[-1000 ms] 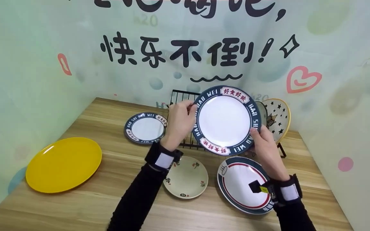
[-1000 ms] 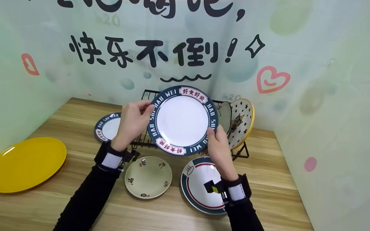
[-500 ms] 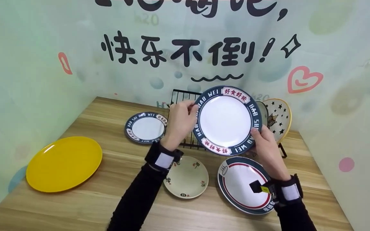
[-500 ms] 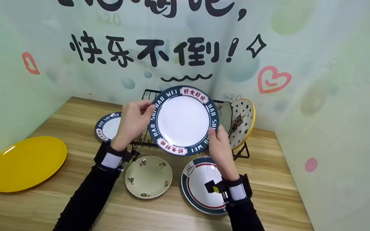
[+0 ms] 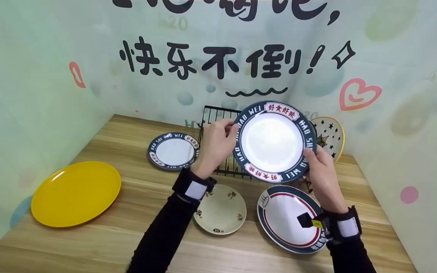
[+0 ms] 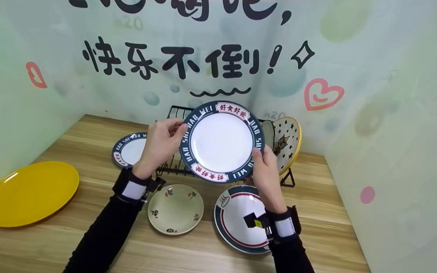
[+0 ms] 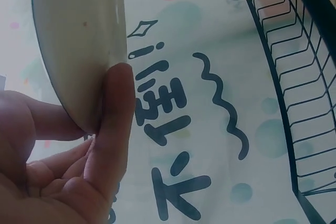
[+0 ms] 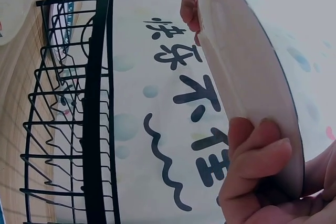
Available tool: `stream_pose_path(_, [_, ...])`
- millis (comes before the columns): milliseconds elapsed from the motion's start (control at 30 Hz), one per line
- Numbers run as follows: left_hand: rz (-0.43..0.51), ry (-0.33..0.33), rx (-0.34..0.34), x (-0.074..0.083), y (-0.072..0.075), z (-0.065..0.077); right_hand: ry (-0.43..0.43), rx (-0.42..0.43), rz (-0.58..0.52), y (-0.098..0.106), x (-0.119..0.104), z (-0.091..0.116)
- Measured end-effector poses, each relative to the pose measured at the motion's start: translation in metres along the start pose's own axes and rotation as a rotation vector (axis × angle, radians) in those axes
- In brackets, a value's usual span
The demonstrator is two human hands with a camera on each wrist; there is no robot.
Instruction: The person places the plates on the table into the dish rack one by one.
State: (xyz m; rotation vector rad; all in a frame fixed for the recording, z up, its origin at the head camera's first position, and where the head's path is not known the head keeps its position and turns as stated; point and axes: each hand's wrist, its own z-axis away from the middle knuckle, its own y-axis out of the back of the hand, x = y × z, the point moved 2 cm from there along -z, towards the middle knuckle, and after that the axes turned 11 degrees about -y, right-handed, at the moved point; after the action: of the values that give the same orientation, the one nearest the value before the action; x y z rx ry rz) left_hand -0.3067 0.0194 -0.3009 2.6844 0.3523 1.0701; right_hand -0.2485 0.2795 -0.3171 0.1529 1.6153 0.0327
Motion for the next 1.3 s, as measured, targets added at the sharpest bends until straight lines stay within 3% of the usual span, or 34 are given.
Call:
stream_pose_path(100, [-0.093,-0.072,0.013,0.002,-0.001,0.0,0.018,0.001,-0.051,0.001,-0.001,0.0])
stream_pose_path(267, [-0.37,-0.141,0.008,0.0,0.0,0.004,0.03,0.029,-0.032,0.004,0.001,-0.001])
stream_pose_path(500, [-0.637,-0.066,-0.116,-0.035,0.021,0.013,-0.003,0.066,0.022,0.01,0.007,-0.005])
stream_pose_path(600, [-0.76,-0.039,-0.122,-0.053,0.028,0.019,-0.013,0.086,0.037,0.012,0.008,-0.007])
stream_pose_path(767, [-0.745,0.101,-0.109,-0.079,0.029,0.028,-0.018,0.078,0.038,0.012,0.01,-0.01])
stream_pose_path(900, [-0.726,0.181,-0.107,-0.089,0.026,0.031,-0.015,0.068,0.043,0.012,0.009,-0.01])
stream_pose_path(1033, [-0.731,0.212,-0.142,-0.094,0.021,0.032,-0.014,0.065,0.047,0.011,0.008,-0.01])
stream_pose_path(1300, [-0.721,0.201,-0.212,-0.099,0.014,0.034,0.0,0.057,0.034,0.01,0.004,-0.009])
